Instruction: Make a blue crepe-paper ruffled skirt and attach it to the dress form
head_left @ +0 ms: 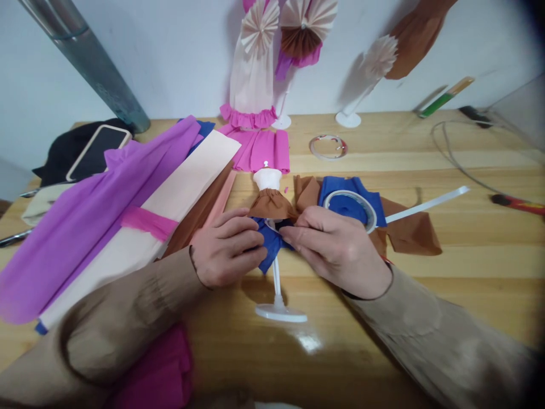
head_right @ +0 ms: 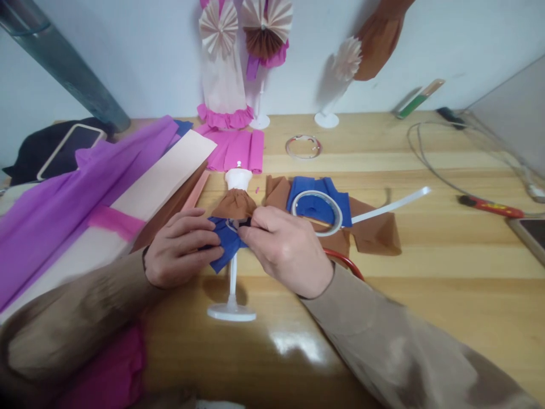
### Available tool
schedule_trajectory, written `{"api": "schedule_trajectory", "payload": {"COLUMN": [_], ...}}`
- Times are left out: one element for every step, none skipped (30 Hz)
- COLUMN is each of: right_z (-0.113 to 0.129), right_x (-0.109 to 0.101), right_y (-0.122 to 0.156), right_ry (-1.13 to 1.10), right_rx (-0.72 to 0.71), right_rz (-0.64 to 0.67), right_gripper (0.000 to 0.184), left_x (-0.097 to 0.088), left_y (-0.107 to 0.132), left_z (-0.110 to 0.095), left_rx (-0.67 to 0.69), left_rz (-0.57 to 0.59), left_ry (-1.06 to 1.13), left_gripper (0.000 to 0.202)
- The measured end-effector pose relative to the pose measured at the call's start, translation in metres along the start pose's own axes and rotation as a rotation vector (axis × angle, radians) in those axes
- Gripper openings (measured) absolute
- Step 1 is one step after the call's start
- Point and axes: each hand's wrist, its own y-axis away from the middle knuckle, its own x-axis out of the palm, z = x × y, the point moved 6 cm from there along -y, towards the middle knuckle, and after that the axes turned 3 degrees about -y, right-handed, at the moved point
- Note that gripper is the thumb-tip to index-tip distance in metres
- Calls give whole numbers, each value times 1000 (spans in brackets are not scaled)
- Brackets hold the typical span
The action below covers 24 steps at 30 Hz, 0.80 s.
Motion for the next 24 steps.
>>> {"api": "schedule_trajectory", "payload": {"right_z": [1,1,2,2,2,2,3,3,4,4,5,6,7,8,8,9,9,10,10,10,10,11,11,10], "right_x": [1,2,3,4,5,5,6,7,7,7,7,7,7,7,7,7,7,8,8,8,9,9,8,8], "right_y": [0,0,0,-1,-1,-1,-1,-1,-2,-2,-2,-2,-2,-2,-2,-2,-2,-2,-2,-2,-2,-2,-3,-3], "right_ry": [27,53,79,103,122,136,146,155,165,178,192,206,217,223,229,234,240,247,255,263,269,275,281,285], "right_rx": [-17,-31,-41,-46,-48,-48,-51,-55,-61,-68,-77,-85,-93,-100,-106,-109,-112,-116,-121,-125,-129,-131,-130,-127], "right_rz": [4,9,14,21,30,39,45,52,55,56,53,48,42,39,35,35,37,40,42,46,49,52,53,53], "right_gripper": [27,27,26,27,27,28,29,30,31,31,32,32,32,31,31,30,29,28,28,28,28,28,28,29], "left_x": [0,1,1,1,1,2,2,2,2,3,3,3,3,3,3,3,3,4,4,4,4,4,5,5], "left_y": [0,1,1,1,1,1,1,1,2,2,2,2,3,3,3,3,3,2,2,2,2,2,2,2], "left_z": [0,0,0,0,0,0,0,0,0,0,0,0,0,0,0,0,0,0,0,0,0,0,0,0], "left_rx": [-5,-10,-14,-13,-13,-13,-14,-15,-16,-21,-24,-23,-22,-20,-18,-16,-14,-13,-13,-15,-16,-17,-20,-22], "left_rz": [0,2,3,6,6,7,7,9,11,14,13,13,12,11,10,8,7,7,4,4,7,9,11,11], "left_ry": [6,15,24,33,40,43,45,46,47,46,45,42,39,36,35,36,40,44,49,51,53,53,52,50], "left_gripper": [11,11,10,10,10,11,11,12,12,12,12,12,12,12,13,12,12,11,10,10,10,10,11,12]}}
